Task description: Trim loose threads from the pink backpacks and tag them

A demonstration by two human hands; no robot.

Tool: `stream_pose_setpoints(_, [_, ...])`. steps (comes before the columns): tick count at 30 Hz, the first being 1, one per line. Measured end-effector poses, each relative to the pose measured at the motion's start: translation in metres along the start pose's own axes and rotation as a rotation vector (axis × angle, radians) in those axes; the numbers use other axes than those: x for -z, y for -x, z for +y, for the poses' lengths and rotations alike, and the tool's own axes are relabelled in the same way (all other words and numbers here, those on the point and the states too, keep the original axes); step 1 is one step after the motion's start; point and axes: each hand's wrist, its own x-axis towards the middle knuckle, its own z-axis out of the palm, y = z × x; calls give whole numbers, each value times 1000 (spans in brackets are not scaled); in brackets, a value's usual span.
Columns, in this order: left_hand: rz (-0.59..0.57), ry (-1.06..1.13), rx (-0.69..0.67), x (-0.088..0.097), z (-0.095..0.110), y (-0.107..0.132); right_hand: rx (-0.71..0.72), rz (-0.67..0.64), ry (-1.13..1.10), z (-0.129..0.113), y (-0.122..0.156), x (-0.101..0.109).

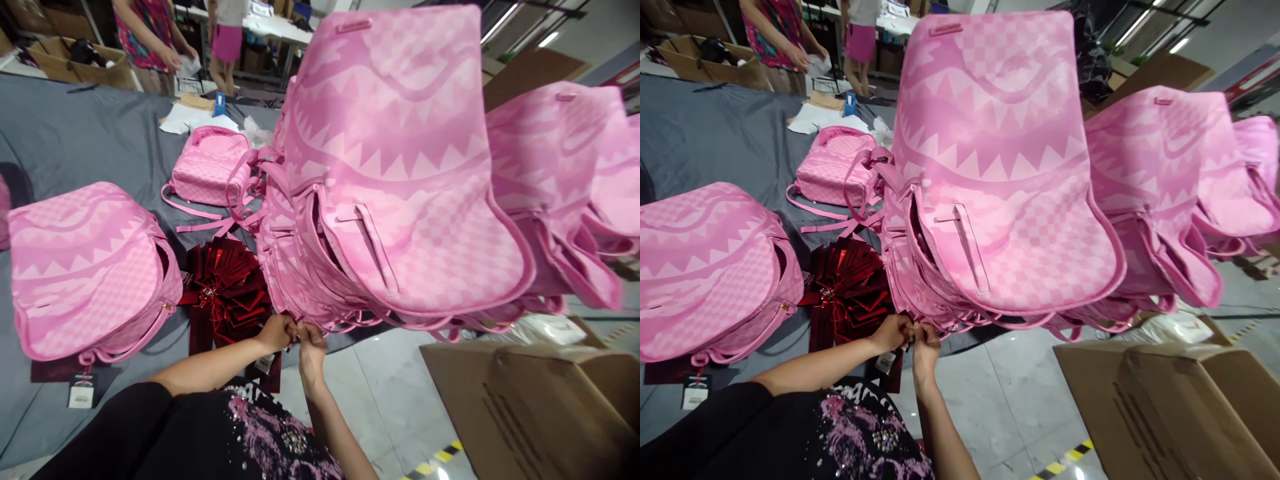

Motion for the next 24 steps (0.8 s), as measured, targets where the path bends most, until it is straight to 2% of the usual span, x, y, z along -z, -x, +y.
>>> stream_pose_setpoints(5, [192, -225, -2, 2, 9, 3, 75, 90, -11, -7, 3, -13])
stream_pose_setpoints(10, [188, -507, -14, 11, 13, 4, 50, 88, -42, -3, 0, -22])
stream_pose_setpoints(12, [160, -489, -27, 14, 10, 2, 42, 108, -34, 0, -3, -24])
stream_pose_setpoints(15, [42, -267, -40, 16, 3, -4, 32, 146, -49, 3, -6, -28])
stream_pose_setpoints(17, [6, -133, -48, 17, -1, -6, 28, 147, -67, 3, -8, -30])
stream_pose_setpoints(19, [62, -73, -85, 19, -3, -8, 29, 138, -81, 2, -8, -32])
stream_pose_setpoints(21, [139, -104, -138, 21, -3, -8, 29, 137, -92, 0, -7, -33])
stream_pose_setpoints(24, [126, -247, -131, 23, 2, -6, 8, 125, -132, -3, -6, -33])
